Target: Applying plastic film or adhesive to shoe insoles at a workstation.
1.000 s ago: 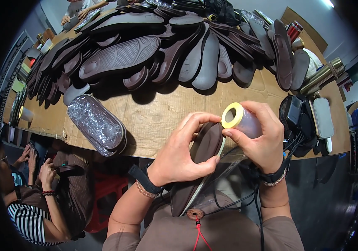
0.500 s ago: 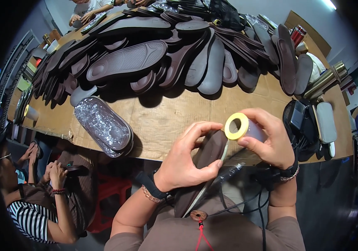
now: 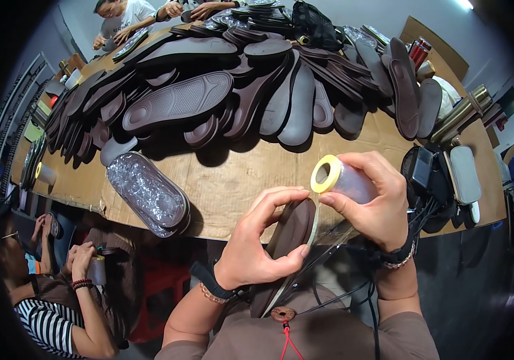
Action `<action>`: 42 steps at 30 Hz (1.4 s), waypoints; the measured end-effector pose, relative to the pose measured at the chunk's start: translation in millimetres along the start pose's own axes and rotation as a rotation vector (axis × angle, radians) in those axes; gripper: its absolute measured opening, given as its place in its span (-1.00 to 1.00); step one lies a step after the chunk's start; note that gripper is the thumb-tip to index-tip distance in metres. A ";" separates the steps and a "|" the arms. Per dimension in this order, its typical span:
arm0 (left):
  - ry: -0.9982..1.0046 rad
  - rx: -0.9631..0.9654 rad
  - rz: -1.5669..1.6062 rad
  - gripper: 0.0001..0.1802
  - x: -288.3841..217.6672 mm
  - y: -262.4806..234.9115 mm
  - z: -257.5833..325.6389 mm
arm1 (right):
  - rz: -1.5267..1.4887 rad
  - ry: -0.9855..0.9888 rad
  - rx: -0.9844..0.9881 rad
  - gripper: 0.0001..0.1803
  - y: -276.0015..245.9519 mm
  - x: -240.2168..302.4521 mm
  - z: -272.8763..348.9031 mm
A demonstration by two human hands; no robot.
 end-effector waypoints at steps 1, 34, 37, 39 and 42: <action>0.001 0.000 0.000 -0.21 0.4 0.1 -0.2 | 0.012 -0.003 0.011 -0.44 0.9 -0.5 -0.1; 0.437 0.330 0.075 0.07 -99.0 5.8 -68.0 | -0.012 -0.153 -0.104 -0.40 -51.8 56.0 -56.8; 0.492 0.334 0.037 0.14 -107.1 4.7 -73.3 | -0.038 -0.177 -0.158 -0.38 -52.1 58.4 -58.2; 0.529 0.334 0.017 0.17 -106.8 0.4 -71.0 | -0.048 -0.210 -0.153 -0.35 -50.3 61.7 -55.7; 0.537 0.284 0.012 0.24 -102.7 -2.7 -64.4 | -0.029 -0.272 -0.122 -0.30 -48.2 69.6 -51.8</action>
Point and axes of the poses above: each hand's wrist, its own z-axis away from the middle knuckle, its own y-axis out of the palm, x = y × z, the point moved 7 cm from there along -z, towards the middle knuckle, and after that the axes turned 12 degrees about -x, right-handed, at the moved point
